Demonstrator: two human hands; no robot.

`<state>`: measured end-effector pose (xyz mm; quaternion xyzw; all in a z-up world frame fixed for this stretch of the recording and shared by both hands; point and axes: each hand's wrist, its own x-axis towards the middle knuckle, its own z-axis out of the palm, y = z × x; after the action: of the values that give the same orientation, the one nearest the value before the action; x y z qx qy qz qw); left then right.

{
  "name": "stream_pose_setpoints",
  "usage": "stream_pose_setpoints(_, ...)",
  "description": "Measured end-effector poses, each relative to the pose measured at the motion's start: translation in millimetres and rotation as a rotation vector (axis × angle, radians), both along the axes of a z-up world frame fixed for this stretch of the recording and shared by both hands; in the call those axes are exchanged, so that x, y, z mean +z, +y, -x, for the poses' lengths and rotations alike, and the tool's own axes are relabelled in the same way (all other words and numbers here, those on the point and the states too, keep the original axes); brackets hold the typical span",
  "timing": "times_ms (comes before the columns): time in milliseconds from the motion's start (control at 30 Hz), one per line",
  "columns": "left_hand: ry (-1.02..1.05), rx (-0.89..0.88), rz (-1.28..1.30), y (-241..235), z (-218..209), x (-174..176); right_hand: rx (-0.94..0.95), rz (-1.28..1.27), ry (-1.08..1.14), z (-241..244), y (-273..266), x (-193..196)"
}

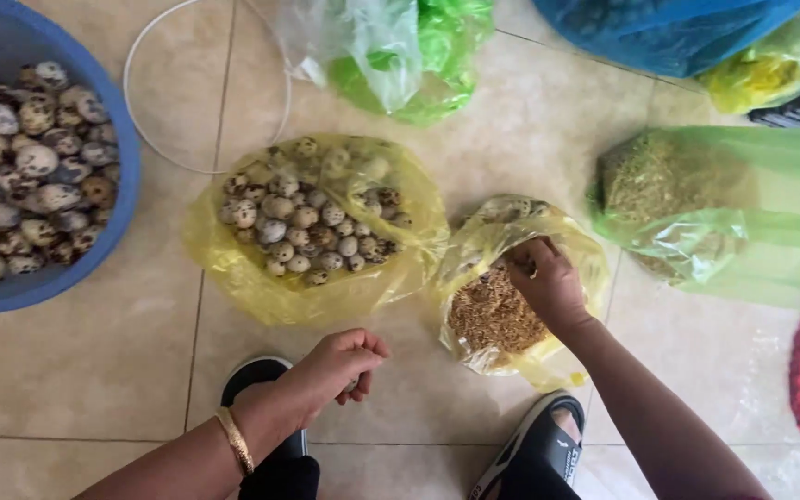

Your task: The person sorts quail eggs from a yellow plastic bag into a blue colander. They repeatedly pick up eggs, separate them from grain-like material, and place them into the colander. The person handles the eggs by hand throughout the process.

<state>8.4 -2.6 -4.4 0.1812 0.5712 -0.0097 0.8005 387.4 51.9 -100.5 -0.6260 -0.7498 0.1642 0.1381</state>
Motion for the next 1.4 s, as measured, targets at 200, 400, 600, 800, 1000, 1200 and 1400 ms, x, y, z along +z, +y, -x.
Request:
stream_pose_setpoints(200, -0.005, -0.003, -0.017, -7, -13, -6, 0.012, 0.047, 0.033, 24, 13, 39)
stream_pose_setpoints(400, 0.011, -0.028, -0.017, -1, -16, 2, 0.146, 0.292, -0.448, 58, 27, 47)
stream_pose_setpoints(600, 0.009, 0.002, -0.023, -6, -15, -13, -0.012, 0.554, -0.497, 64, 42, 64)
stream_pose_setpoints(800, -0.044, 0.027, 0.002, 2, -6, 4, -0.543, 1.074, 0.935, 25, 16, 88)
stream_pose_setpoints(1000, -0.204, 0.416, -0.046, 16, -5, 14, -0.497, 1.267, 1.57, 38, -22, 92)
stream_pose_setpoints(1200, -0.229, 0.676, -0.184, 49, 16, -2, -0.316, 1.332, 1.599, 106, -18, 94)
stream_pose_setpoints(1400, -0.148, 0.84, -0.216, 72, 35, -49, -0.403, 1.149, 1.317, 225, 23, 112)
